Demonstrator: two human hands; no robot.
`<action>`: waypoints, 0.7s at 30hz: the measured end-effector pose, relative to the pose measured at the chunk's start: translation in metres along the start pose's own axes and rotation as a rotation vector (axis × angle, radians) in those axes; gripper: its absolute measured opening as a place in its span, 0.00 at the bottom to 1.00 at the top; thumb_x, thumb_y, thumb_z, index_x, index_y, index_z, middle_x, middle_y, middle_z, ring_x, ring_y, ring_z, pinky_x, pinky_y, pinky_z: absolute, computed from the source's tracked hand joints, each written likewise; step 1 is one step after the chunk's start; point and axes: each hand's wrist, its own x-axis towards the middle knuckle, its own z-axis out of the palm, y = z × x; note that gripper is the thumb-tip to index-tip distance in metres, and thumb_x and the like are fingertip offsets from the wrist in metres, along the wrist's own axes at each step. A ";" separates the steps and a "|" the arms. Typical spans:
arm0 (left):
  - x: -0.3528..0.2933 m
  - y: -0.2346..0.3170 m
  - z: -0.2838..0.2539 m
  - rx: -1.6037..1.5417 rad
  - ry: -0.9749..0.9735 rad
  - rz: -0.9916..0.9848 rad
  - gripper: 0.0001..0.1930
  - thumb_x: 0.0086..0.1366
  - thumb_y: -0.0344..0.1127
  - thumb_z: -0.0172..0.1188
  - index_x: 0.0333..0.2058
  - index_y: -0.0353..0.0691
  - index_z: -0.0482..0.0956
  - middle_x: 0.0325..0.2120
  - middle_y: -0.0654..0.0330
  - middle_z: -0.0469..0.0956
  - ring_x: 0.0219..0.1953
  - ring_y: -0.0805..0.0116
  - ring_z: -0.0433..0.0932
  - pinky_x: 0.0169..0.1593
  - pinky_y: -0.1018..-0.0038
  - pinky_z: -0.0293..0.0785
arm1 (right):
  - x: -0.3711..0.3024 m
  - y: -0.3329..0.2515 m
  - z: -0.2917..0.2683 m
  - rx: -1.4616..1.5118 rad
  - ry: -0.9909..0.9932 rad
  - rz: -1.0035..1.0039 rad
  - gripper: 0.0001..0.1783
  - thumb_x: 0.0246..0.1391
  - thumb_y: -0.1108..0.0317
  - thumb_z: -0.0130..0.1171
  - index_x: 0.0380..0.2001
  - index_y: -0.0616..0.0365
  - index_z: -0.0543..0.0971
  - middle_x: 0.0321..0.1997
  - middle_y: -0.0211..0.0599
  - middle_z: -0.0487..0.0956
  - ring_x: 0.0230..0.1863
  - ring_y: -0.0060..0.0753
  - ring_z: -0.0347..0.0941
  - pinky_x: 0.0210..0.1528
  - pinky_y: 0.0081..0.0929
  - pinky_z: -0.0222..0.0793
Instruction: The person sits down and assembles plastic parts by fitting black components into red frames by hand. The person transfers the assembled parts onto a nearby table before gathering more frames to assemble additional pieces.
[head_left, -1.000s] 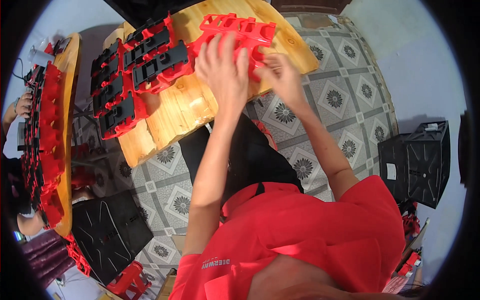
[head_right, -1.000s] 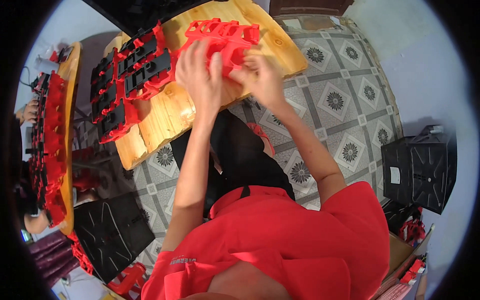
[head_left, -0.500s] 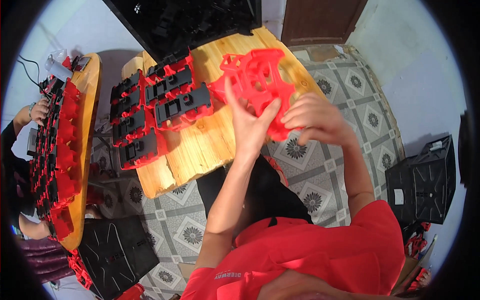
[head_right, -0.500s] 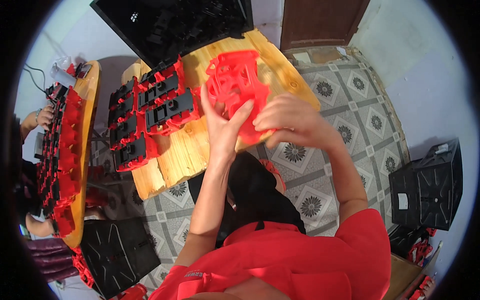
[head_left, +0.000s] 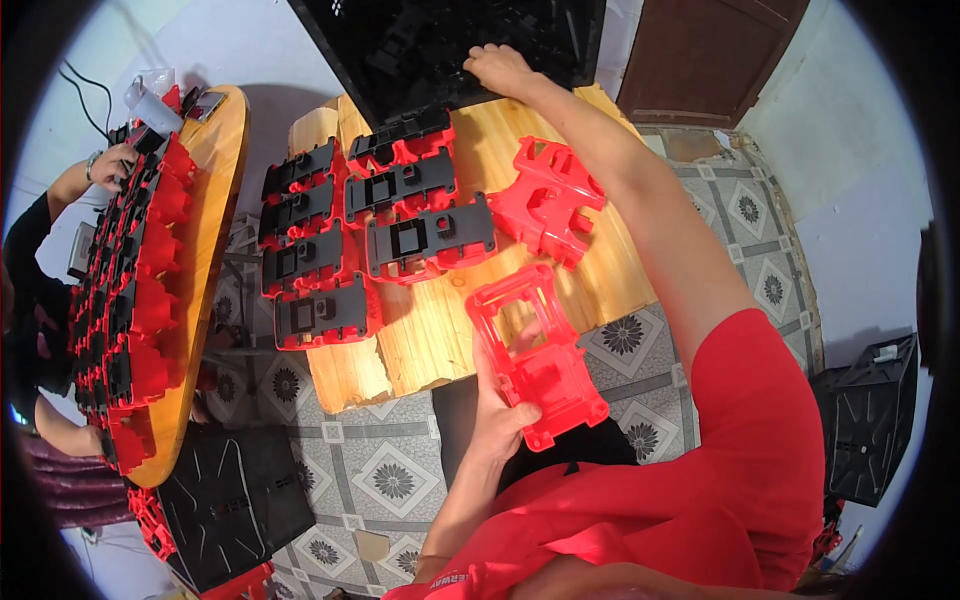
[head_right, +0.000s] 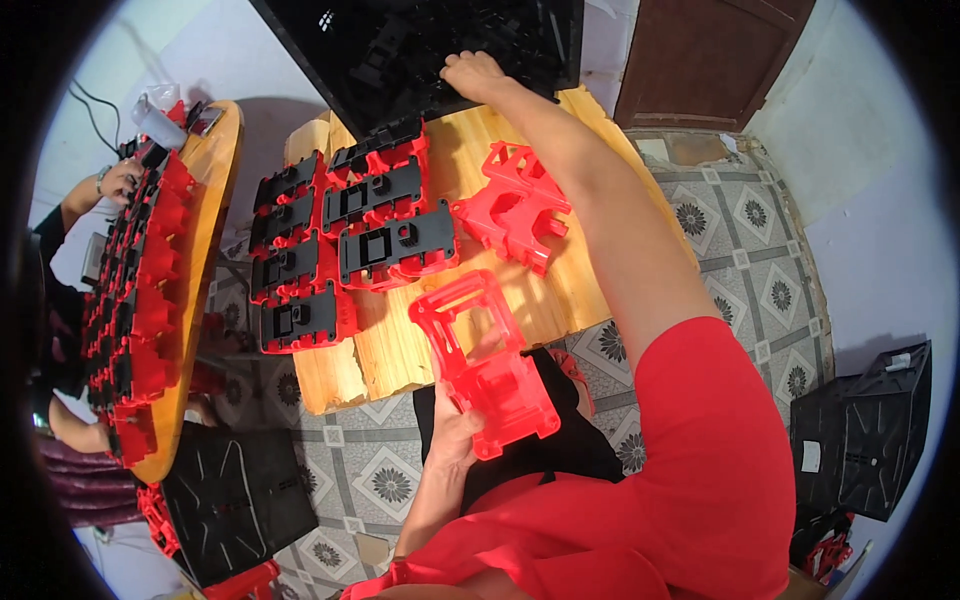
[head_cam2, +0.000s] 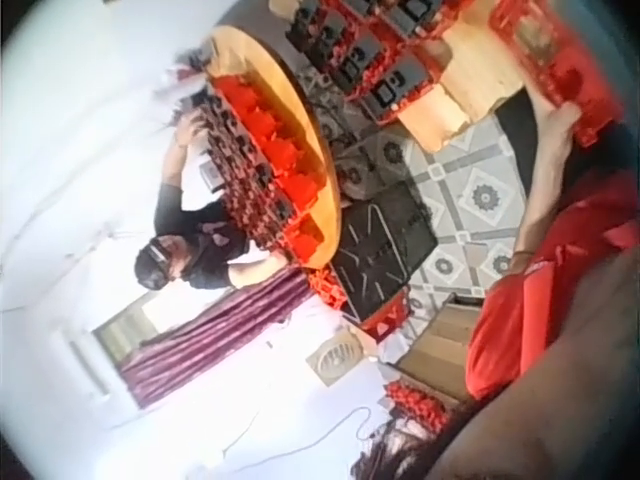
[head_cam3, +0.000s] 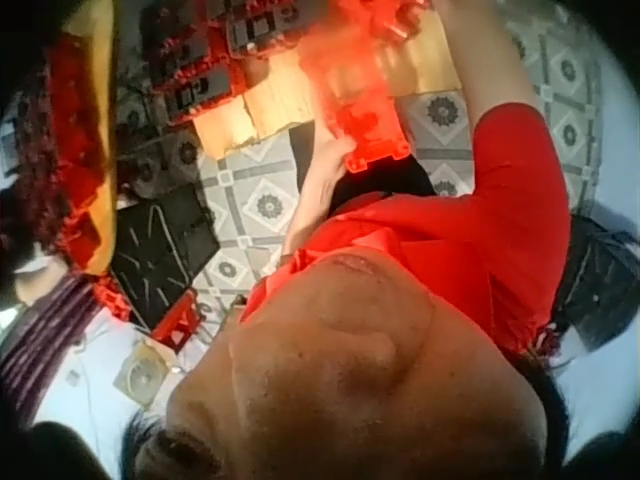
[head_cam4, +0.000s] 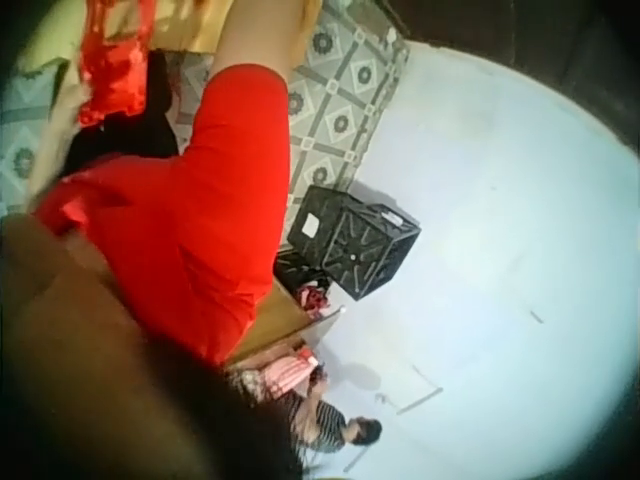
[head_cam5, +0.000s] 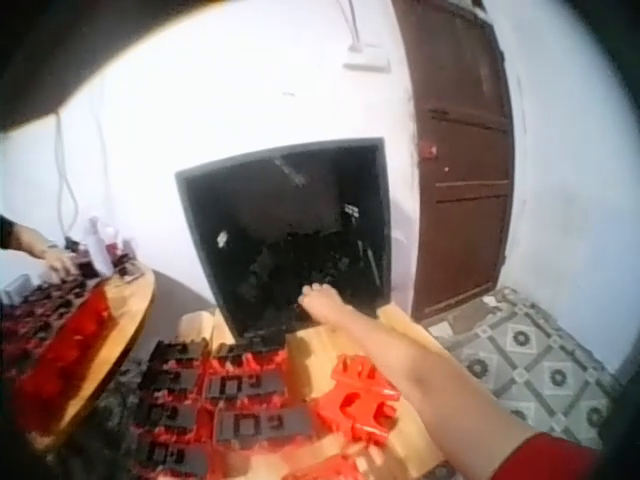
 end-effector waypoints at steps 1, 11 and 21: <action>-0.004 0.000 -0.003 -0.002 0.025 -0.032 0.66 0.45 0.37 0.78 0.70 0.62 0.32 0.65 0.47 0.54 0.62 0.54 0.65 0.59 0.57 0.70 | -0.002 0.008 -0.003 -0.011 0.033 -0.020 0.26 0.44 0.65 0.67 0.50 0.51 0.76 0.49 0.38 0.75 0.52 0.46 0.71 0.52 0.42 0.70; -0.020 0.002 -0.005 0.032 0.107 0.004 0.47 0.63 0.73 0.39 0.66 0.37 0.55 0.59 0.48 0.68 0.56 0.57 0.73 0.57 0.62 0.72 | -0.289 0.010 -0.124 0.409 0.501 -0.044 0.22 0.40 0.76 0.68 0.43 0.57 0.77 0.50 0.39 0.77 0.53 0.44 0.73 0.53 0.34 0.71; -0.015 -0.009 0.009 0.029 0.204 0.007 0.36 0.66 0.63 0.49 0.61 0.39 0.64 0.55 0.55 0.72 0.56 0.58 0.72 0.59 0.59 0.70 | -0.415 -0.021 -0.080 0.296 0.244 0.072 0.22 0.42 0.80 0.61 0.45 0.55 0.77 0.54 0.38 0.75 0.56 0.44 0.71 0.54 0.35 0.70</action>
